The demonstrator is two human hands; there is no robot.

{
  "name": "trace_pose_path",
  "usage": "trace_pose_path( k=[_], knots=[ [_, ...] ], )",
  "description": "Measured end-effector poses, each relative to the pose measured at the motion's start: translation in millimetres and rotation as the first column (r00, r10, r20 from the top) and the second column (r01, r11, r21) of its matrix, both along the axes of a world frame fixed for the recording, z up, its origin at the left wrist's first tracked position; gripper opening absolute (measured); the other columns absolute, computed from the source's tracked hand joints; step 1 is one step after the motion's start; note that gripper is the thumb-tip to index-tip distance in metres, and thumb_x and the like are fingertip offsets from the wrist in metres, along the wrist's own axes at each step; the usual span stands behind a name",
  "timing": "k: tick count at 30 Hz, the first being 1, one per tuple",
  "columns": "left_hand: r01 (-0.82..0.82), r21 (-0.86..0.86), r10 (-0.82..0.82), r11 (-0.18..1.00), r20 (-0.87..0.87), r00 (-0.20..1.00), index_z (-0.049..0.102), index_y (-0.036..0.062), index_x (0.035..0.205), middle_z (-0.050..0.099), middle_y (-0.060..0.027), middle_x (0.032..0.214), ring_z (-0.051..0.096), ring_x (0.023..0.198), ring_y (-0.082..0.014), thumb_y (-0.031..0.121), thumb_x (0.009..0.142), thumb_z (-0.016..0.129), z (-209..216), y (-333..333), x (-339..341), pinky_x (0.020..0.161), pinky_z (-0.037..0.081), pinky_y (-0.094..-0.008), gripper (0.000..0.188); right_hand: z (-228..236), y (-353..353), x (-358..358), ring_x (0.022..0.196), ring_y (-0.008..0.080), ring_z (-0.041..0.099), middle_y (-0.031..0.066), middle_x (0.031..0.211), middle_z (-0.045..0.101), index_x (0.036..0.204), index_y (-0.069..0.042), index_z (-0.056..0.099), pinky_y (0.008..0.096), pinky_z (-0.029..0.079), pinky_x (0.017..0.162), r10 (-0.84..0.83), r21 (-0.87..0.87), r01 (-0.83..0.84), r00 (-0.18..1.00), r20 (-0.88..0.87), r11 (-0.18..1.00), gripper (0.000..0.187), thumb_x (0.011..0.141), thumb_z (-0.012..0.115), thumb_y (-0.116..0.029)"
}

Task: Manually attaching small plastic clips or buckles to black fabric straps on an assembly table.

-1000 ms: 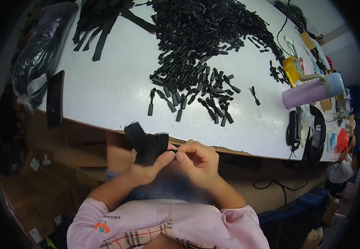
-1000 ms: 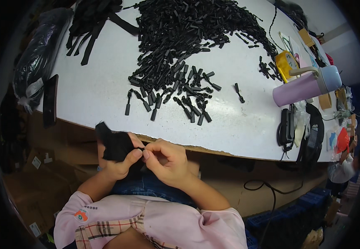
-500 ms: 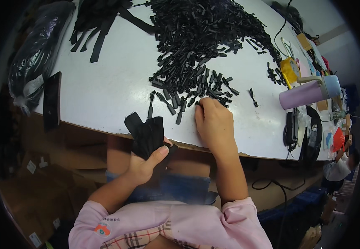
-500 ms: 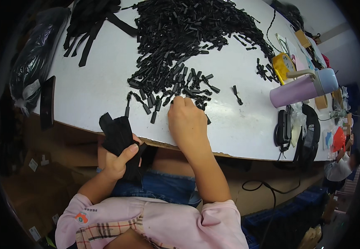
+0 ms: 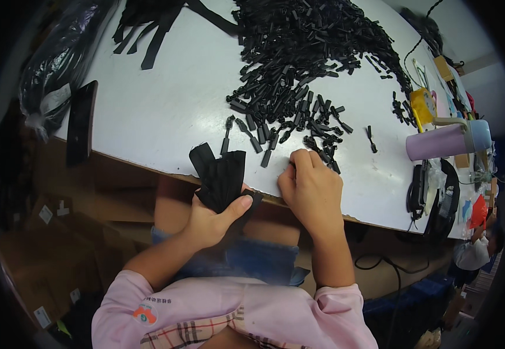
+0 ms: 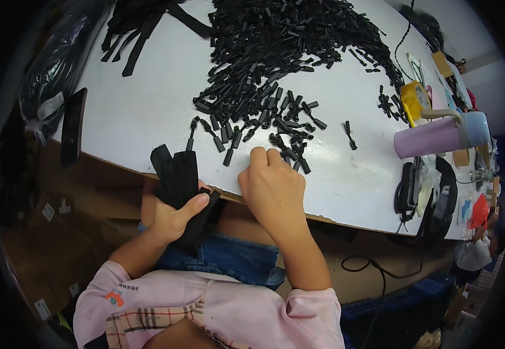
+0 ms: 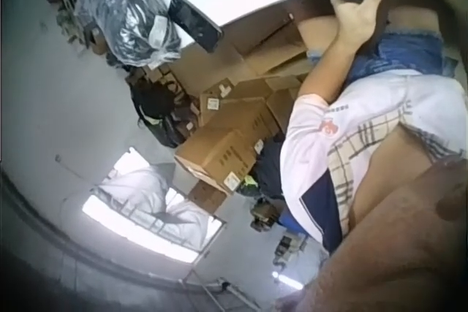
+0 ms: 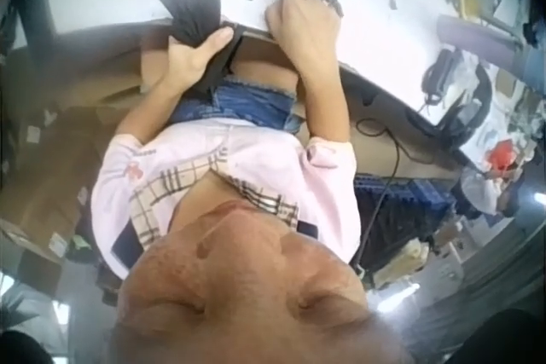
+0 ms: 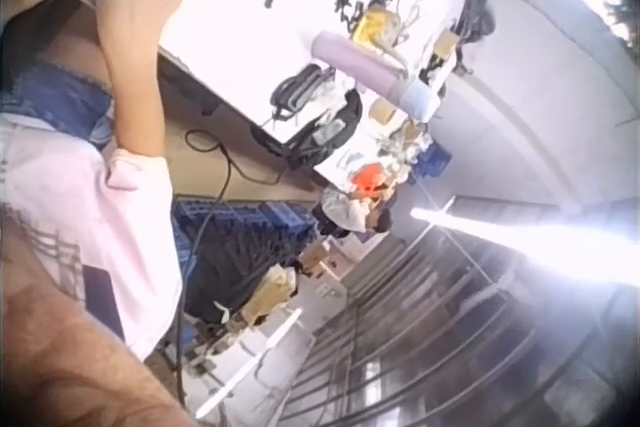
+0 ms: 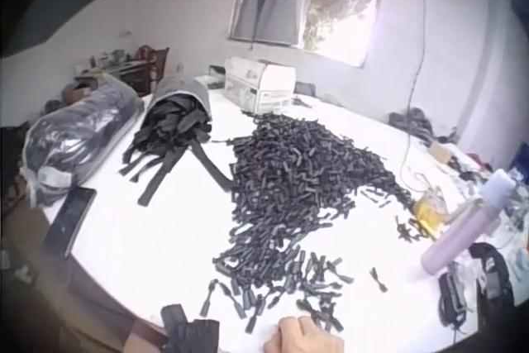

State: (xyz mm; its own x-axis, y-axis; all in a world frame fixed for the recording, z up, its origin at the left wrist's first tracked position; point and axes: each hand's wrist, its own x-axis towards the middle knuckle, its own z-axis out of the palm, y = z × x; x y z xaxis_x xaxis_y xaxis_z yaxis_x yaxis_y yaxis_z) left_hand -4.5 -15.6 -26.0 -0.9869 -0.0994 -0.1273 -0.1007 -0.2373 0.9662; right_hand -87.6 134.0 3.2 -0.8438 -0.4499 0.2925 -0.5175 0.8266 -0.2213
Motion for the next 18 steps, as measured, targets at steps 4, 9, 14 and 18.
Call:
trace_pose_path(
  k=[4,9,14,18],
  knots=[
    [0.0,0.013,0.0,1.0,0.017,1.0,0.055,0.001,0.088,0.055,-0.0004,0.079,0.048,0.072,-0.0061,0.01,0.076,0.059,0.1,0.8,0.9,0.064,0.041,-0.0208,0.015,-4.6,-0.8,12.1,0.045,0.0242,0.051,0.009,0.06,0.046,0.067,-0.004,0.043,0.0314,0.041,0.037,0.038,0.011,-0.038,0.999,-0.003,0.999,0.013,0.064,0.055,-0.007],
    [0.01,-0.015,-0.01,1.0,-0.026,1.0,0.055,0.0009,0.087,0.055,-0.0003,0.078,0.048,0.071,-0.0058,0.01,0.076,0.059,2.1,-0.8,0.9,0.064,0.041,-0.0207,0.015,-8.1,9.9,9.6,0.042,0.0256,0.05,0.0097,0.059,0.046,0.068,-0.003,0.042,0.0325,0.041,0.036,0.053,-0.09,-0.049,0.997,0.052,0.995,0.014,0.064,0.056,-0.005],
    [-0.009,0.018,0.009,1.0,-0.002,1.0,0.055,0.0007,0.087,0.055,-0.0003,0.077,0.048,0.07,-0.0058,0.009,0.076,0.059,-0.9,0.8,2.0,0.063,0.041,-0.0205,0.015,-2.4,12.9,11.7,0.043,0.0271,0.051,0.0116,0.06,0.047,0.069,-0.003,0.042,0.0327,0.041,0.038,0.051,-0.112,-0.044,0.997,0.065,0.993,0.013,0.066,0.055,-0.003],
    [0.004,0.014,-0.004,1.0,-0.025,1.0,0.055,0.0007,0.087,0.054,-0.0004,0.076,0.048,0.069,-0.0057,0.009,0.076,0.059,2.1,-0.4,0.8,0.062,0.041,-0.0204,0.014,5.4,20.1,11.0,0.048,0.0262,0.051,0.0123,0.061,0.052,0.076,-0.002,0.047,0.0317,0.041,0.044,0.046,-0.022,-0.043,0.992,0.115,0.999,0.013,0.067,0.056,0.0]
  ],
)
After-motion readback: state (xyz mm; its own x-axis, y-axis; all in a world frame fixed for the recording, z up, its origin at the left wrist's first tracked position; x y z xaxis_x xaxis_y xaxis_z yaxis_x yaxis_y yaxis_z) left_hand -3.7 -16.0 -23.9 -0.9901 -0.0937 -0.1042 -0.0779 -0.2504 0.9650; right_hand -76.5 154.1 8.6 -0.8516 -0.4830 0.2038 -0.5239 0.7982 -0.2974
